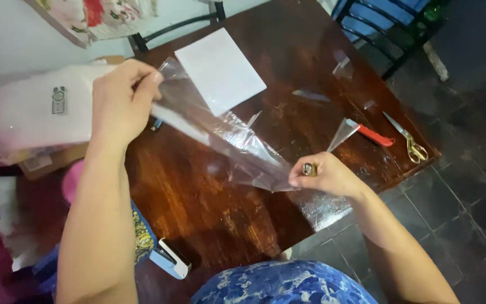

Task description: Manually heat sealing plastic sleeves or packaging sheets using a lighter and aligning printed documents inside them.

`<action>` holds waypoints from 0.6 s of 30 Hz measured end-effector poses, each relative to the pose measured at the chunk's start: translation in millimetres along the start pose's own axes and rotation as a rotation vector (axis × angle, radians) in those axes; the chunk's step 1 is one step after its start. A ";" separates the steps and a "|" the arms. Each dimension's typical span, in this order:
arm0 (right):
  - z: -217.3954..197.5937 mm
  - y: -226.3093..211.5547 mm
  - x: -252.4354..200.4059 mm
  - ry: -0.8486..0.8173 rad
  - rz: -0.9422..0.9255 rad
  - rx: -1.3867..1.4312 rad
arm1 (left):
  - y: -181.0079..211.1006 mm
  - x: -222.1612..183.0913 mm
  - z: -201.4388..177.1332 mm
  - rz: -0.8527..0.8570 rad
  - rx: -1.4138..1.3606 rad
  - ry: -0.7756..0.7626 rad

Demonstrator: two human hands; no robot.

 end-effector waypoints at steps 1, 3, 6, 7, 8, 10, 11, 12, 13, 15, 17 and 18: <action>-4.4 -0.5 1.1 -0.004 -0.004 -0.002 | -8.5 -1.6 -1.8 -0.001 0.002 0.006; -15.6 3.4 3.5 0.018 0.027 -0.130 | -26.7 -5.2 -10.4 0.000 0.034 0.088; -28.4 21.0 15.5 0.068 0.036 -0.069 | -65.7 -5.2 -7.3 -0.175 0.005 0.118; -27.4 27.6 21.2 0.062 0.038 -0.068 | -81.4 -6.5 -0.6 -0.182 0.007 0.119; -32.0 35.3 26.5 0.119 0.045 0.001 | -97.5 -7.9 6.8 -0.189 -0.002 0.117; -39.2 56.1 35.0 0.175 0.058 0.072 | -129.8 -12.2 28.1 -0.202 -0.011 0.111; -47.3 71.4 39.8 0.232 0.085 0.206 | -148.7 -13.0 40.2 -0.237 -0.101 0.124; -55.1 87.4 44.0 0.288 0.112 0.339 | -167.4 -13.9 52.9 -0.272 -0.192 0.138; -62.6 100.6 49.7 0.291 0.113 0.342 | -172.5 -13.2 67.4 -0.271 -0.192 0.134; -92.8 124.2 58.0 0.452 0.047 0.370 | -188.6 -14.2 95.4 -0.324 -0.369 0.179; -124.1 106.7 65.8 0.539 0.092 0.308 | -193.9 -8.4 127.7 -0.441 -0.465 0.188; -146.0 99.6 68.3 0.628 0.136 0.244 | -199.9 -6.7 148.4 -0.556 -0.564 0.197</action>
Point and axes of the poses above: each hand's wrist, its own x-axis towards the middle knuckle, its own z-axis out of the palm, y = z × x, the point moved 9 cm from there along x, towards the middle knuckle, and after that the axes turned 2 degrees about -x, right-handed, at the moved point
